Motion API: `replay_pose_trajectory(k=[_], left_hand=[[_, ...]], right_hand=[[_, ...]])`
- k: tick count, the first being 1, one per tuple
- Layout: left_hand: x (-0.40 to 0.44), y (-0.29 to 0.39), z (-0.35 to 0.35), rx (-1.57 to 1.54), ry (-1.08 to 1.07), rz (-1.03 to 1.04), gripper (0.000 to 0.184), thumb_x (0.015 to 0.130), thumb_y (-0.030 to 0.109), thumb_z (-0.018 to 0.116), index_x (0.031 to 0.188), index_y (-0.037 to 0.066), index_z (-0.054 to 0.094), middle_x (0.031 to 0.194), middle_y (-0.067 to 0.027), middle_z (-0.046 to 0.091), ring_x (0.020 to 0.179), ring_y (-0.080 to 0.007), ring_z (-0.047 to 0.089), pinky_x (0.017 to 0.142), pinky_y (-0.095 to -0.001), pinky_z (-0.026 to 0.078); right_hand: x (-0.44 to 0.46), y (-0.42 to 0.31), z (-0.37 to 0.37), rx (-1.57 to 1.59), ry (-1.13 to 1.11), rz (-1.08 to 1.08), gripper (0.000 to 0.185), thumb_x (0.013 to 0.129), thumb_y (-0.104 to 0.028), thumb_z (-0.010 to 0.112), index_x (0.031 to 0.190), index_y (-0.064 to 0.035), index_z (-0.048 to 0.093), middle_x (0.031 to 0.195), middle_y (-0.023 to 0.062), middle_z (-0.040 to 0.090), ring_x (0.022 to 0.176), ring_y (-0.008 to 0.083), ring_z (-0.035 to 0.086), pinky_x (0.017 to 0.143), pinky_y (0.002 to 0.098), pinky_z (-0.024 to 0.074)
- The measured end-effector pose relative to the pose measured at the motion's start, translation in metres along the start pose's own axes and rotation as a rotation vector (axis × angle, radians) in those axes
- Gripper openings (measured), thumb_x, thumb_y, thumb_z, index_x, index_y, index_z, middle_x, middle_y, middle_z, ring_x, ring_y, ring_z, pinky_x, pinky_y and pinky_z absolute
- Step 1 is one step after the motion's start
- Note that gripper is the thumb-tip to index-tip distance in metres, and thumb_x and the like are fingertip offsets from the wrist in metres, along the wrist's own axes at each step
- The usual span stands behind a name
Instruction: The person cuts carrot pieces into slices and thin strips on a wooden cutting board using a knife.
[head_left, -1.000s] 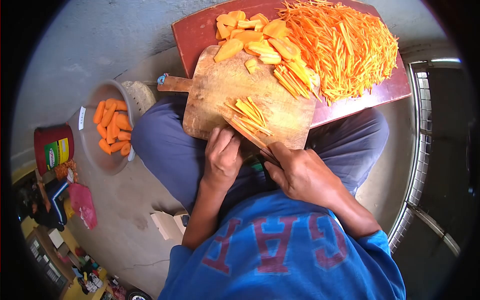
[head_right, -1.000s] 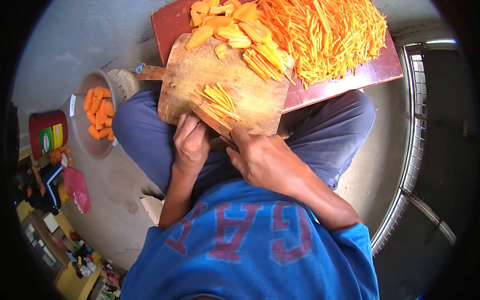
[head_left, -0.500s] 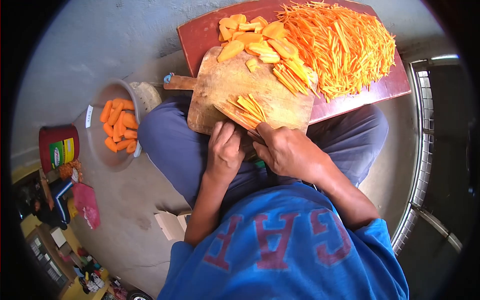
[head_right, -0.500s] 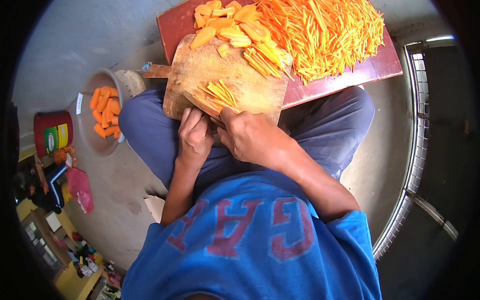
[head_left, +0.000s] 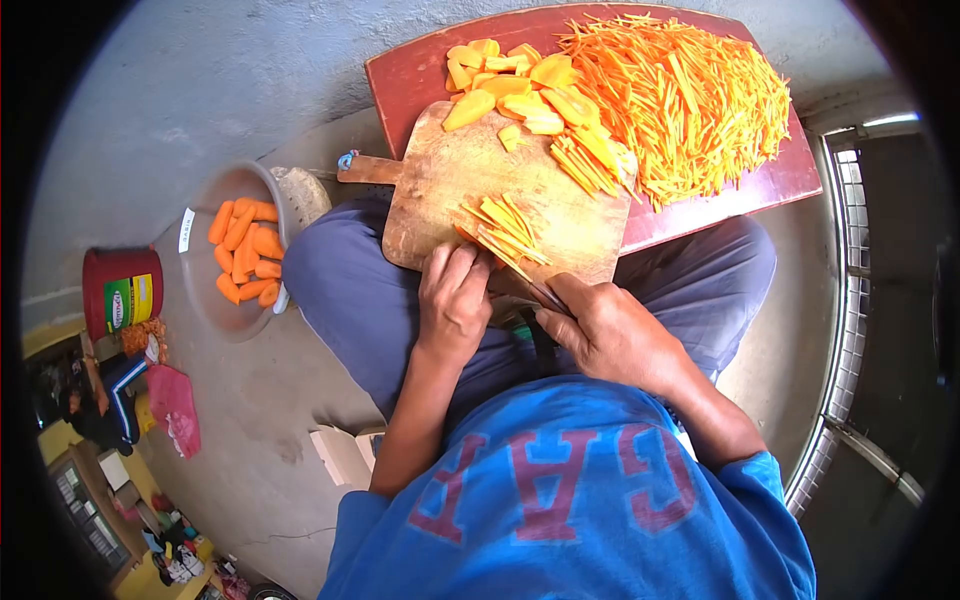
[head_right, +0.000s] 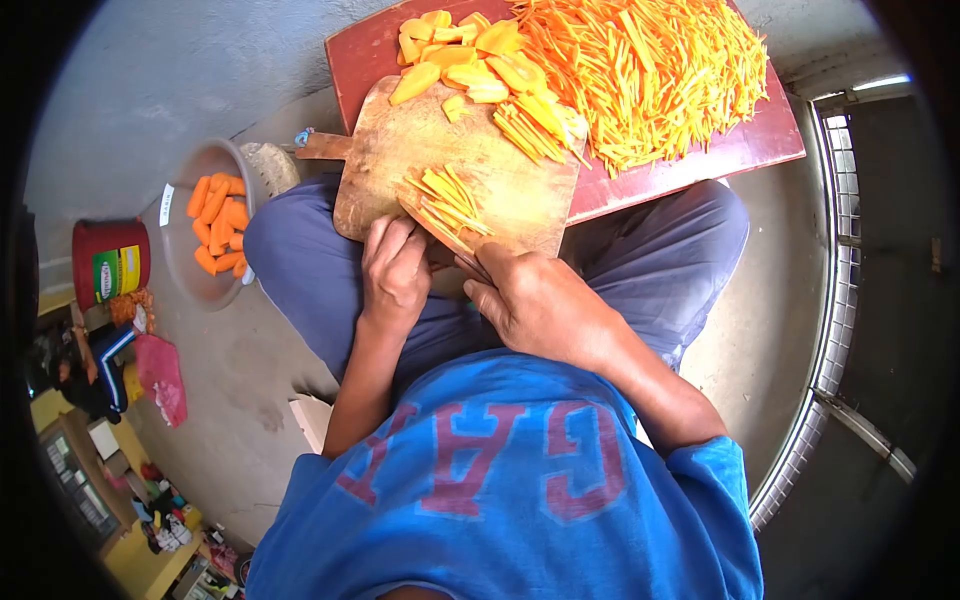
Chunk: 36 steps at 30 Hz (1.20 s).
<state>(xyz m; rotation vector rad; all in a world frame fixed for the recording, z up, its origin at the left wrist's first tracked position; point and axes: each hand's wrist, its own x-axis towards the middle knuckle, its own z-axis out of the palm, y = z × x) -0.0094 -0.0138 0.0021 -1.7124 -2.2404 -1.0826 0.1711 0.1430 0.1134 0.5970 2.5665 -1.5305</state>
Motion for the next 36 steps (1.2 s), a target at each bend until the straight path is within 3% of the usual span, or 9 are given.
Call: replay_pose_trajectory(k=[6,15,18,21,36], left_hand=[[0.000,0.000,0.000,0.008,0.033,-0.001,0.029,0.083,-0.011,0.071,0.109,-0.005,0.081,0.117,-0.0162,0.077,0.107,-0.0398,0.072,0.094,-0.0512,0.059],[0.000,0.000,0.000,0.039,0.000,-0.013,0.027,0.084,-0.009,0.072,0.109,-0.004,0.081,0.116,-0.0140,0.077,0.107,-0.0373,0.071,0.094,-0.0516,0.057],[0.001,-0.001,0.000,0.042,0.016,-0.012,0.025,0.086,-0.009,0.074,0.109,-0.004,0.082,0.113,-0.0131,0.077,0.105,-0.0358,0.072,0.093,-0.0502,0.057],[0.000,0.000,0.000,0.021,0.041,-0.022,0.026,0.086,-0.009,0.075,0.110,-0.004,0.082,0.111,-0.0124,0.077,0.102,-0.0348,0.071,0.091,-0.0492,0.057],[-0.002,-0.003,-0.002,0.084,0.007,-0.012,0.018,0.083,-0.003,0.072,0.099,-0.002,0.079,0.105,-0.0109,0.073,0.097,-0.0341,0.068,0.091,-0.0514,0.055]], right_hand=[[-0.003,-0.006,0.004,-0.017,0.020,0.018,0.028,0.108,-0.019,0.075,0.119,0.0046,0.065,0.093,0.0357,0.073,0.093,0.0571,0.074,0.079,0.0611,0.0601],[0.001,-0.007,0.002,-0.103,-0.050,0.093,0.031,0.107,-0.018,0.075,0.124,0.0050,0.064,0.095,0.0354,0.075,0.095,0.0560,0.076,0.081,0.0620,0.0620],[-0.004,0.006,0.003,0.004,0.021,0.015,0.032,0.108,-0.018,0.074,0.128,0.0041,0.064,0.096,0.0354,0.074,0.095,0.0561,0.075,0.082,0.0622,0.0605],[-0.011,0.002,-0.006,0.043,-0.038,0.073,0.033,0.109,-0.019,0.073,0.131,0.0036,0.065,0.097,0.0359,0.073,0.096,0.0569,0.074,0.083,0.0622,0.0585],[0.001,-0.009,0.003,-0.137,-0.006,0.053,0.029,0.107,-0.017,0.075,0.123,0.0047,0.064,0.093,0.0361,0.074,0.093,0.0579,0.074,0.080,0.0630,0.0612]])
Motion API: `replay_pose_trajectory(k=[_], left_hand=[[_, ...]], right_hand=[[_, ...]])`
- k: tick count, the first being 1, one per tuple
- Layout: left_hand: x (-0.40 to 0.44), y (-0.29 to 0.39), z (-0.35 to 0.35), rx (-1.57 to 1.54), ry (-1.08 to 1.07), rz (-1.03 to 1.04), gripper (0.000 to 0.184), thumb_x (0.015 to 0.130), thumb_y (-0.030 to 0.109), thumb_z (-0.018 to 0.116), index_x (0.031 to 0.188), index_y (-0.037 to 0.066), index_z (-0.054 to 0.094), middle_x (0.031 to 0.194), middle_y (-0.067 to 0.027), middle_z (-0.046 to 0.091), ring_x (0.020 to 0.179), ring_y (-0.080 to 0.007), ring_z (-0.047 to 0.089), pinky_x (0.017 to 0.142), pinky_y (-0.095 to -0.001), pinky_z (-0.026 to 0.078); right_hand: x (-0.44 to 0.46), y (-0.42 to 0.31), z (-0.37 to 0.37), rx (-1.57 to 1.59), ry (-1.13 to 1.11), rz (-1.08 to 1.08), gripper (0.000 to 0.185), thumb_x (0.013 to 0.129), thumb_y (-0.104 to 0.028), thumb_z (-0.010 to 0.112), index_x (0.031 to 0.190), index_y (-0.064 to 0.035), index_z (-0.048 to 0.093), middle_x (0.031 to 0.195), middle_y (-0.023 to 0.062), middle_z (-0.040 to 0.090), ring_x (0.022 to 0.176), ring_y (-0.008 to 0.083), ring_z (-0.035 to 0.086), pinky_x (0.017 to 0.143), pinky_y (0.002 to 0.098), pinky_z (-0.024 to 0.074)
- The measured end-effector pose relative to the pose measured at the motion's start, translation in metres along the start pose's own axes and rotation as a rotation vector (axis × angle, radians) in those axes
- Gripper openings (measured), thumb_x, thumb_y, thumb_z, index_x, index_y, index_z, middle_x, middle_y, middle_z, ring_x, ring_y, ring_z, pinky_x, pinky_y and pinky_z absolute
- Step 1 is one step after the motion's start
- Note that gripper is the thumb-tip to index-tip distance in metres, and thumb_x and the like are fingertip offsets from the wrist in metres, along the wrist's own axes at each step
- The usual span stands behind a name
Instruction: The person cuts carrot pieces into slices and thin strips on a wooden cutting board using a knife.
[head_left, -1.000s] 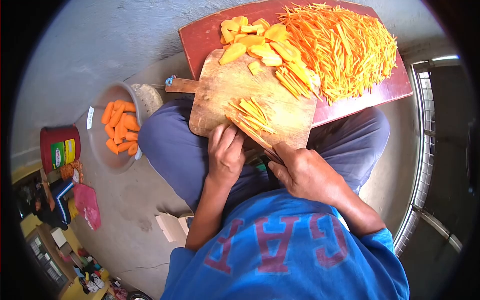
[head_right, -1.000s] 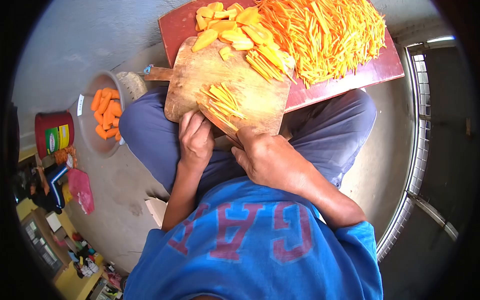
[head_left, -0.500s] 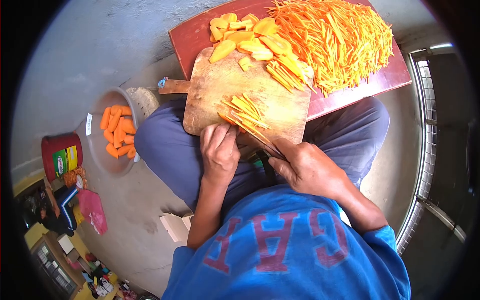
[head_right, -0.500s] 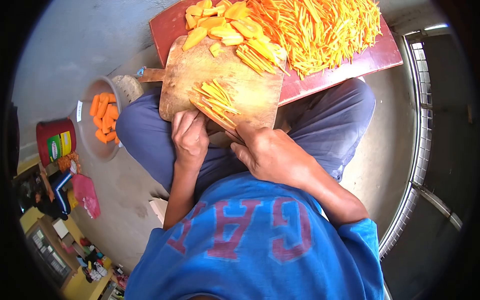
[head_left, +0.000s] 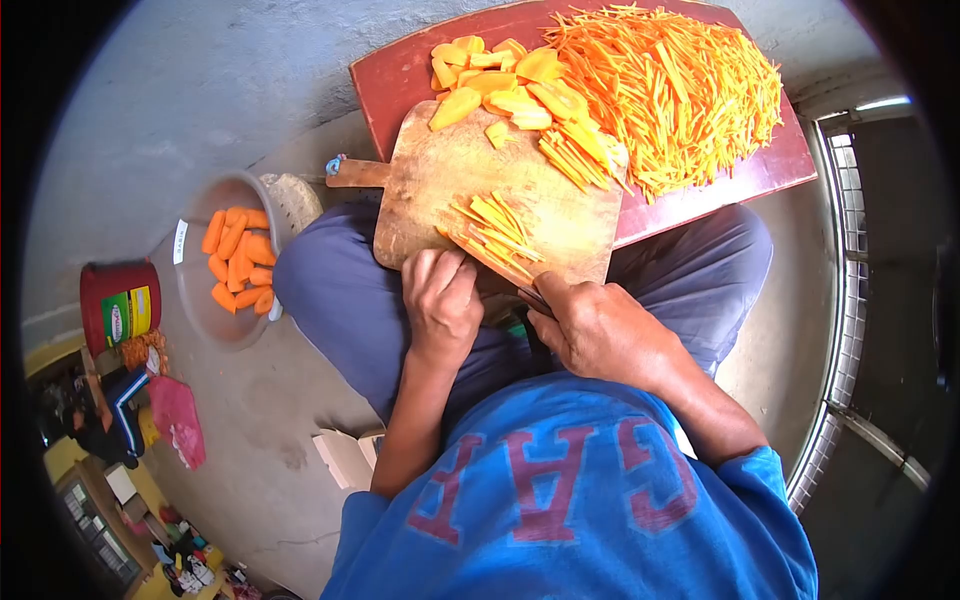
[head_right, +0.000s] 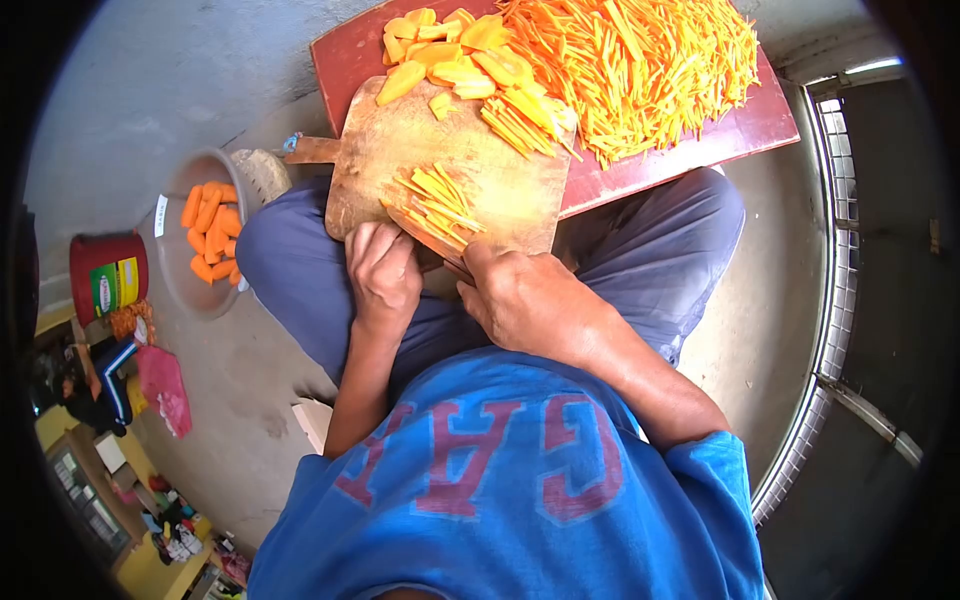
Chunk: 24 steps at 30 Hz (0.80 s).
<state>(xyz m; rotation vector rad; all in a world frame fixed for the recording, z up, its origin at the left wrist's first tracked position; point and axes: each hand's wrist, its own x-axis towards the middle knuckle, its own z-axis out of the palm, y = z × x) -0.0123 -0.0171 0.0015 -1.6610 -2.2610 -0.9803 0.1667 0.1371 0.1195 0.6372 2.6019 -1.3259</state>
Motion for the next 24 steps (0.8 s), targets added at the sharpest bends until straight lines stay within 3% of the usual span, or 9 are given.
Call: replay_pose_trajectory(k=[3,6,13,15,16,18,24], left_hand=[[0.000,0.002,0.001,0.007,0.024,0.007,0.017,0.083,-0.001,0.072,0.098,-0.001,0.079,0.106,-0.0102,0.073,0.099,-0.0336,0.068,0.093,-0.0508,0.054],[0.002,0.003,0.003,0.017,0.031,0.019,0.019,0.084,0.000,0.072,0.101,-0.001,0.079,0.108,-0.0094,0.074,0.101,-0.0325,0.068,0.096,-0.0518,0.053],[0.012,0.002,0.014,-0.018,0.059,0.017,0.020,0.087,0.001,0.075,0.106,0.003,0.081,0.111,-0.0084,0.076,0.106,-0.0306,0.069,0.102,-0.0515,0.050],[0.015,0.002,0.013,-0.061,0.090,-0.001,0.017,0.088,-0.001,0.080,0.105,0.003,0.081,0.108,-0.0078,0.077,0.101,-0.0307,0.070,0.098,-0.0495,0.051],[0.014,0.002,0.013,-0.073,0.111,-0.021,0.017,0.088,-0.001,0.082,0.104,0.003,0.081,0.107,-0.0078,0.077,0.099,-0.0308,0.070,0.097,-0.0489,0.052],[0.015,0.002,0.012,-0.081,0.149,-0.062,0.017,0.089,-0.004,0.085,0.104,0.001,0.081,0.106,-0.0090,0.077,0.095,-0.0318,0.071,0.092,-0.0478,0.053],[0.012,-0.001,0.012,-0.049,0.075,-0.100,0.019,0.088,-0.004,0.081,0.106,-0.001,0.083,0.109,-0.0104,0.076,0.100,-0.0340,0.070,0.093,-0.0503,0.053]], right_hand=[[-0.005,0.009,-0.001,0.008,-0.019,-0.051,0.031,0.108,-0.020,0.073,0.117,0.0068,0.062,0.092,0.0365,0.075,0.092,0.0580,0.075,0.083,0.0637,0.0612],[-0.013,0.015,-0.003,-0.017,-0.032,-0.024,0.029,0.106,-0.018,0.076,0.123,0.0032,0.066,0.093,0.0347,0.075,0.091,0.0563,0.075,0.078,0.0623,0.0607],[-0.018,0.031,-0.030,-0.082,0.037,-0.052,0.027,0.108,-0.019,0.074,0.123,0.0032,0.070,0.100,0.0297,0.077,0.097,0.0524,0.076,0.081,0.0566,0.0607],[-0.015,0.035,-0.035,-0.065,0.065,-0.019,0.027,0.108,-0.019,0.074,0.124,0.0033,0.070,0.101,0.0294,0.077,0.098,0.0517,0.076,0.082,0.0550,0.0603],[-0.012,0.040,-0.029,-0.012,0.142,-0.074,0.029,0.105,-0.024,0.077,0.116,0.0017,0.069,0.092,0.0329,0.074,0.090,0.0545,0.074,0.078,0.0605,0.0593],[-0.007,0.038,-0.027,-0.014,0.086,-0.061,0.028,0.108,-0.022,0.075,0.121,0.0024,0.069,0.098,0.0315,0.075,0.095,0.0539,0.074,0.081,0.0567,0.0598],[0.012,0.028,-0.013,0.003,0.057,-0.162,0.031,0.108,-0.023,0.076,0.123,0.0032,0.070,0.100,0.0317,0.075,0.096,0.0549,0.074,0.081,0.0574,0.0602]])
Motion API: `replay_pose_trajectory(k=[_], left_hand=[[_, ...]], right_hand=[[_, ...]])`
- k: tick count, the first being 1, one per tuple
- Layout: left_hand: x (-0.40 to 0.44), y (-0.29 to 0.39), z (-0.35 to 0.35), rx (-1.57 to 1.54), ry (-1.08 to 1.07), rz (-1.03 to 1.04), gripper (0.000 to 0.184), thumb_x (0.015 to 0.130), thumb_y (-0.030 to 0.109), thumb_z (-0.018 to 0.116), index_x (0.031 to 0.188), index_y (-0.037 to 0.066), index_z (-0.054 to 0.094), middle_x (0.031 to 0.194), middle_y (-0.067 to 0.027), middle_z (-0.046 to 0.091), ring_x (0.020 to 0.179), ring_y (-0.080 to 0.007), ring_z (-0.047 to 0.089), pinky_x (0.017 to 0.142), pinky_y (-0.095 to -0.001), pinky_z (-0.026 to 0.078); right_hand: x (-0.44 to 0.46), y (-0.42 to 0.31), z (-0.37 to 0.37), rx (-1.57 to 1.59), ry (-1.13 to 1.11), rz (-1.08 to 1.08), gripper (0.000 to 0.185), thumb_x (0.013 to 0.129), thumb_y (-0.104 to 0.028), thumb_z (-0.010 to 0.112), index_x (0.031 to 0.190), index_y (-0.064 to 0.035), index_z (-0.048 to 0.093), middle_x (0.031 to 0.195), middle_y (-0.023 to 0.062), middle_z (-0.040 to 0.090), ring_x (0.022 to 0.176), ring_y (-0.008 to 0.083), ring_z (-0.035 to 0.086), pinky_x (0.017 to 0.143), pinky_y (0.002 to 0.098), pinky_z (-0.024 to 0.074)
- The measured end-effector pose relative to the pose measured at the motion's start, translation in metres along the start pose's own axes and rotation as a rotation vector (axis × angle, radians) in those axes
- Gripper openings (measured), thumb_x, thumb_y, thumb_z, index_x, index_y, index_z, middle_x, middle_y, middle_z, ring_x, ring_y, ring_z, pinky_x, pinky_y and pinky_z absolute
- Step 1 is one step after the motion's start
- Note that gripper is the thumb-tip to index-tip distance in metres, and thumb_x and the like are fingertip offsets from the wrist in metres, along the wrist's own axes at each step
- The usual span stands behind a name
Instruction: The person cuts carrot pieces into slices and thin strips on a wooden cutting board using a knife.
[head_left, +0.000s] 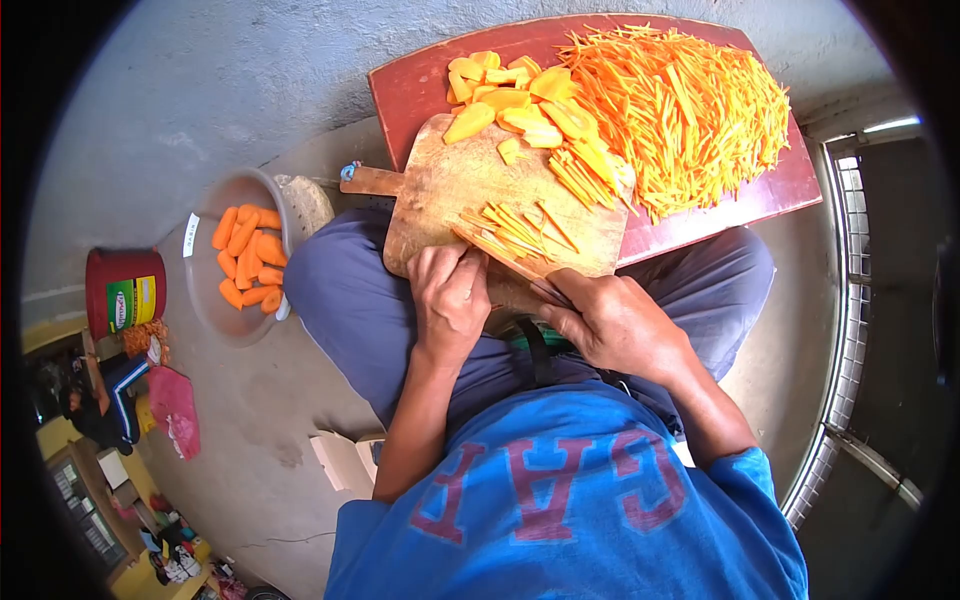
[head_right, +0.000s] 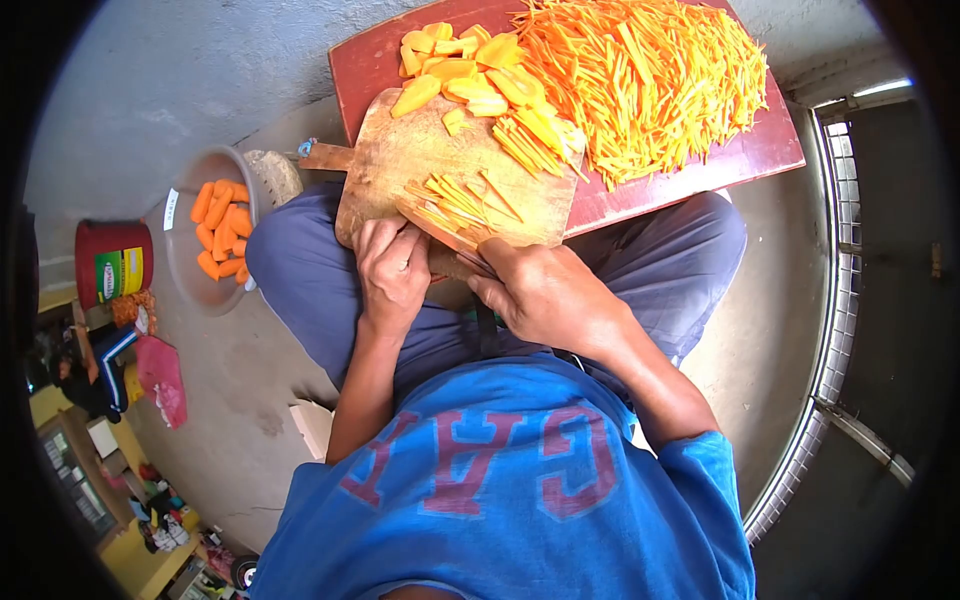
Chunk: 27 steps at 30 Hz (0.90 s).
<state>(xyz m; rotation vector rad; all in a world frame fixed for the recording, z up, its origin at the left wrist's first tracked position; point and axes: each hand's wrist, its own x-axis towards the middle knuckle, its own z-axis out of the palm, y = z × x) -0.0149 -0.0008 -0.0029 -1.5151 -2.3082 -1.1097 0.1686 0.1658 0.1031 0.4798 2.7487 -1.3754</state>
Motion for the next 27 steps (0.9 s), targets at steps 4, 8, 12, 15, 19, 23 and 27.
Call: replay_pose_trajectory(k=[4,8,12,15,19,23,27], left_hand=[[0.000,-0.002,0.000,-0.001,-0.032,-0.006,0.018,0.086,-0.004,0.078,0.104,-0.001,0.083,0.109,-0.0105,0.075,0.102,-0.0351,0.068,0.094,-0.0511,0.053],[0.002,-0.002,-0.001,-0.011,-0.049,-0.005,0.019,0.086,-0.005,0.076,0.103,-0.002,0.083,0.107,-0.0108,0.073,0.100,-0.0357,0.067,0.093,-0.0518,0.053],[0.001,-0.002,-0.003,-0.022,-0.069,-0.016,0.018,0.085,-0.005,0.076,0.102,-0.003,0.082,0.107,-0.0124,0.072,0.099,-0.0370,0.067,0.091,-0.0531,0.054],[0.003,-0.003,-0.002,-0.024,-0.058,-0.007,0.016,0.087,-0.004,0.077,0.102,-0.003,0.081,0.107,-0.0136,0.072,0.099,-0.0379,0.066,0.091,-0.0528,0.054],[0.005,0.000,0.002,0.000,-0.017,0.001,0.013,0.090,-0.002,0.081,0.103,-0.003,0.081,0.109,-0.0139,0.073,0.098,-0.0381,0.067,0.090,-0.0516,0.054],[0.003,0.001,-0.001,-0.037,-0.031,-0.028,0.016,0.094,-0.001,0.082,0.110,-0.003,0.081,0.111,-0.0150,0.076,0.100,-0.0390,0.068,0.092,-0.0502,0.056],[0.004,0.004,-0.003,-0.003,-0.049,-0.045,0.022,0.092,0.001,0.085,0.114,-0.002,0.082,0.116,-0.0155,0.077,0.103,-0.0388,0.069,0.096,-0.0502,0.055]], right_hand=[[0.009,-0.002,-0.002,-0.006,-0.029,-0.024,0.031,0.108,-0.024,0.077,0.119,0.0036,0.069,0.097,0.0330,0.075,0.095,0.0554,0.074,0.080,0.0592,0.0601],[0.011,-0.010,-0.008,-0.034,-0.058,0.006,0.031,0.107,-0.023,0.077,0.119,0.0040,0.068,0.093,0.0336,0.074,0.092,0.0556,0.074,0.079,0.0598,0.0598],[0.015,-0.008,0.003,-0.089,-0.086,0.027,0.031,0.106,-0.020,0.077,0.121,0.0043,0.067,0.091,0.0340,0.073,0.092,0.0561,0.074,0.078,0.0601,0.0598],[0.017,-0.004,0.004,-0.063,-0.053,-0.009,0.030,0.107,-0.020,0.076,0.121,0.0054,0.067,0.089,0.0331,0.072,0.088,0.0558,0.074,0.078,0.0593,0.0603],[0.023,0.015,0.010,0.203,0.139,-0.131,0.031,0.112,-0.024,0.072,0.117,0.0060,0.067,0.078,0.0214,0.071,0.066,0.0402,0.072,0.069,0.0501,0.0607],[0.010,0.043,-0.007,0.925,-0.128,0.337,0.035,0.119,-0.035,0.066,0.102,-0.0046,0.068,0.071,-0.0041,0.058,0.049,0.0041,0.054,0.045,0.0243,0.0428],[-0.001,0.038,-0.023,0.567,-0.091,0.270,0.032,0.116,-0.030,0.070,0.113,0.0023,0.072,0.078,0.0101,0.069,0.066,0.0168,0.069,0.062,0.0353,0.0555]])
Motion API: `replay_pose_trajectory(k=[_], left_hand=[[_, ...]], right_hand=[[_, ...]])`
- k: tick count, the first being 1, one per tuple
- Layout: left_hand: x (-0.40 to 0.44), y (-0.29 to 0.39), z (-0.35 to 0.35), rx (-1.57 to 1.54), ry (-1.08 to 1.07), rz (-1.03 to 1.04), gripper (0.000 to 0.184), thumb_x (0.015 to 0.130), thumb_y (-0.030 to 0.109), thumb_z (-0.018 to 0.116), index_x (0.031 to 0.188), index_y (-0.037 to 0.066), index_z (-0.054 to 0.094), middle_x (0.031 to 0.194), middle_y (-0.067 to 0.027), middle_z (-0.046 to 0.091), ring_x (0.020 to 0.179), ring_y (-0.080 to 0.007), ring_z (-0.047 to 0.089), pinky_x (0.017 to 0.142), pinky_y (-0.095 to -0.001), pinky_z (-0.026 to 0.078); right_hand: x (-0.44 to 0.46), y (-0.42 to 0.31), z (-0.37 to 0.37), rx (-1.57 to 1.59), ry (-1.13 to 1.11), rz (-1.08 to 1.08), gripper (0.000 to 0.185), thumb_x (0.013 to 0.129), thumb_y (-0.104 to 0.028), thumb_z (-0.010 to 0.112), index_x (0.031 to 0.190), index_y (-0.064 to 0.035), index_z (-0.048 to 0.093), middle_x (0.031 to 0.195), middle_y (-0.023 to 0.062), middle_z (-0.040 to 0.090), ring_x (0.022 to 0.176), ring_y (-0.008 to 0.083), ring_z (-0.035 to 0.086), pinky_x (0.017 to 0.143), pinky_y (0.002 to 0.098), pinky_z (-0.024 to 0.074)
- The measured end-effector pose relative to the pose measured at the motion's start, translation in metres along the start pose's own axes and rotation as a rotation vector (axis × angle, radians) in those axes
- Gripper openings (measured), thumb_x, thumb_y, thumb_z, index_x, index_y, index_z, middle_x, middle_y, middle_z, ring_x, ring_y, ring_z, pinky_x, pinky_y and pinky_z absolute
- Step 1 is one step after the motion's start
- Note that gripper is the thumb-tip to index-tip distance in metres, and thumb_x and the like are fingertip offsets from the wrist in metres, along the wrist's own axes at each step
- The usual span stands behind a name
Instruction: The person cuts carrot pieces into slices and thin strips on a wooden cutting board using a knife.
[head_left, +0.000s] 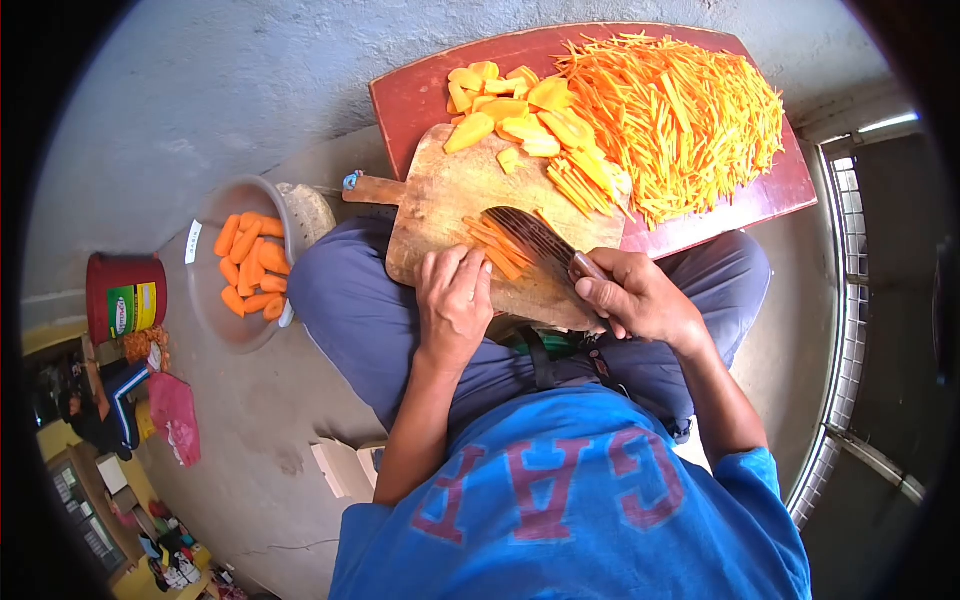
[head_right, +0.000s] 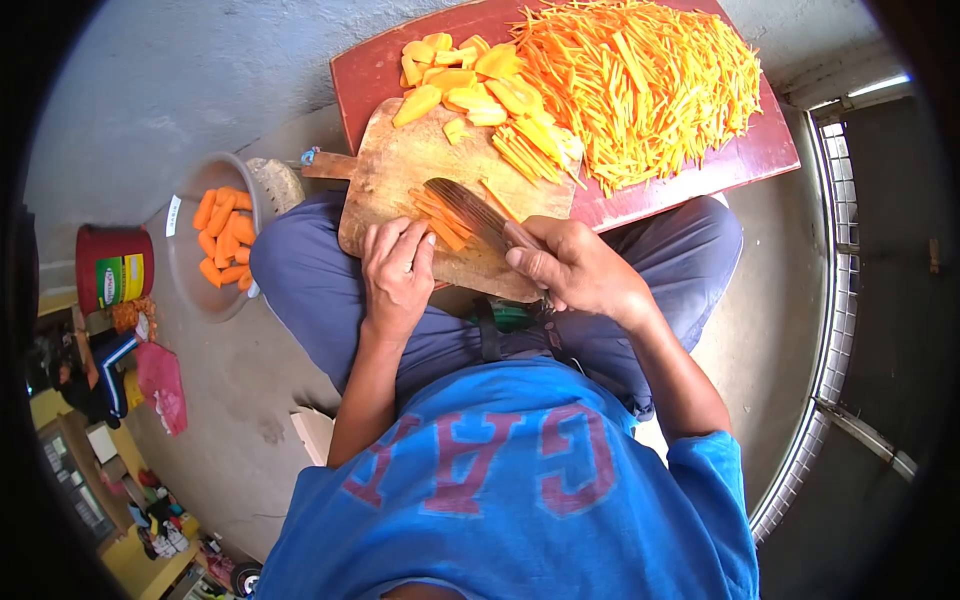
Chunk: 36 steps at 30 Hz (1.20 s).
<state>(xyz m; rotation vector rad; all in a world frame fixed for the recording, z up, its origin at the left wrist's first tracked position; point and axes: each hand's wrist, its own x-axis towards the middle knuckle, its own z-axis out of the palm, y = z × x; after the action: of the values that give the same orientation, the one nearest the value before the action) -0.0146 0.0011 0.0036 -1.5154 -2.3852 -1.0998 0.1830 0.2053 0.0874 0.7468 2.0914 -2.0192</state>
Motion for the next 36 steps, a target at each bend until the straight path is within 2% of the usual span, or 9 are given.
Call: replay_pose_trajectory(k=[3,8,13,16,18,23,26,31,36], left_hand=[[0.006,0.007,0.000,-0.025,0.021,-0.003,0.026,0.092,0.003,0.087,0.117,-0.002,0.081,0.117,-0.0159,0.077,0.105,-0.0383,0.070,0.097,-0.0501,0.055],[0.000,0.003,0.003,-0.096,0.172,-0.024,0.022,0.094,0.000,0.085,0.116,-0.002,0.080,0.107,-0.0151,0.077,0.099,-0.0376,0.072,0.093,-0.0496,0.056],[0.003,0.007,-0.012,-0.255,0.274,-0.223,0.013,0.101,-0.005,0.081,0.113,-0.006,0.080,0.099,-0.0113,0.078,0.090,-0.0206,0.074,0.085,-0.0338,0.059],[0.004,0.006,-0.013,-0.365,0.255,-0.300,0.014,0.099,-0.002,0.083,0.112,-0.003,0.081,0.096,-0.0109,0.078,0.085,-0.0218,0.074,0.081,-0.0348,0.059],[0.003,0.001,-0.011,-0.445,0.230,-0.355,0.013,0.099,-0.002,0.084,0.111,-0.004,0.081,0.094,-0.0094,0.077,0.085,-0.0184,0.073,0.080,-0.0333,0.059],[0.023,-0.005,-0.016,-0.578,0.018,-0.484,0.015,0.098,0.001,0.085,0.110,-0.005,0.081,0.093,-0.0116,0.077,0.084,-0.0205,0.074,0.081,-0.0343,0.059],[0.059,-0.010,-0.020,-0.373,-0.127,-0.231,0.017,0.096,0.004,0.087,0.110,-0.004,0.081,0.093,-0.0141,0.076,0.084,-0.0239,0.075,0.083,-0.0354,0.060],[0.138,-0.030,0.003,-0.238,-0.241,-0.023,0.021,0.097,0.007,0.084,0.115,-0.003,0.080,0.114,-0.0192,0.078,0.110,-0.0391,0.075,0.099,-0.0465,0.059],[0.195,-0.032,0.033,-0.251,-0.306,0.124,0.027,0.097,0.003,0.082,0.124,-0.002,0.080,0.123,-0.0174,0.076,0.120,-0.0362,0.073,0.104,-0.0432,0.058]], right_hand=[[-0.002,0.000,0.010,-0.289,0.121,-0.241,0.035,0.115,-0.028,0.073,0.121,0.0064,0.069,0.083,0.0104,0.066,0.076,0.0165,0.065,0.071,0.0388,0.0555],[-0.012,-0.012,0.036,-0.346,0.155,-0.286,0.033,0.111,-0.021,0.074,0.129,0.0074,0.069,0.102,0.0305,0.073,0.094,0.0502,0.072,0.088,0.0483,0.0595],[0.000,-0.005,0.045,-0.271,0.081,-0.298,0.033,0.109,-0.016,0.076,0.132,0.0070,0.071,0.106,0.0282,0.076,0.097,0.0414,0.077,0.088,0.0456,0.0609],[0.010,-0.005,0.026,-0.317,0.095,-0.238,0.034,0.112,-0.021,0.074,0.132,0.0066,0.072,0.103,0.0261,0.078,0.096,0.0356,0.078,0.088,0.0452,0.0604],[0.014,-0.005,0.005,-0.348,0.172,-0.216,0.033,0.110,-0.022,0.073,0.129,0.0054,0.074,0.106,0.0316,0.078,0.101,0.0498,0.077,0.089,0.0532,0.0605],[0.015,0.004,-0.051,-0.423,0.232,-0.162,0.032,0.109,-0.025,0.075,0.124,0.0035,0.075,0.099,0.0309,0.075,0.093,0.0465,0.077,0.082,0.0517,0.0588],[0.016,-0.001,-0.058,-0.476,0.308,-0.219,0.031,0.108,-0.025,0.077,0.119,0.0033,0.075,0.097,0.0292,0.075,0.089,0.0475,0.076,0.079,0.0520,0.0583],[0.003,-0.004,-0.039,-0.591,0.360,-0.278,0.027,0.105,-0.022,0.077,0.118,0.0007,0.071,0.092,0.0286,0.074,0.090,0.0511,0.075,0.079,0.0556,0.0596],[0.003,0.011,-0.020,-0.345,0.217,-0.349,0.026,0.103,-0.018,0.079,0.117,0.0022,0.072,0.090,0.0299,0.071,0.082,0.0465,0.074,0.074,0.0502,0.0593]])
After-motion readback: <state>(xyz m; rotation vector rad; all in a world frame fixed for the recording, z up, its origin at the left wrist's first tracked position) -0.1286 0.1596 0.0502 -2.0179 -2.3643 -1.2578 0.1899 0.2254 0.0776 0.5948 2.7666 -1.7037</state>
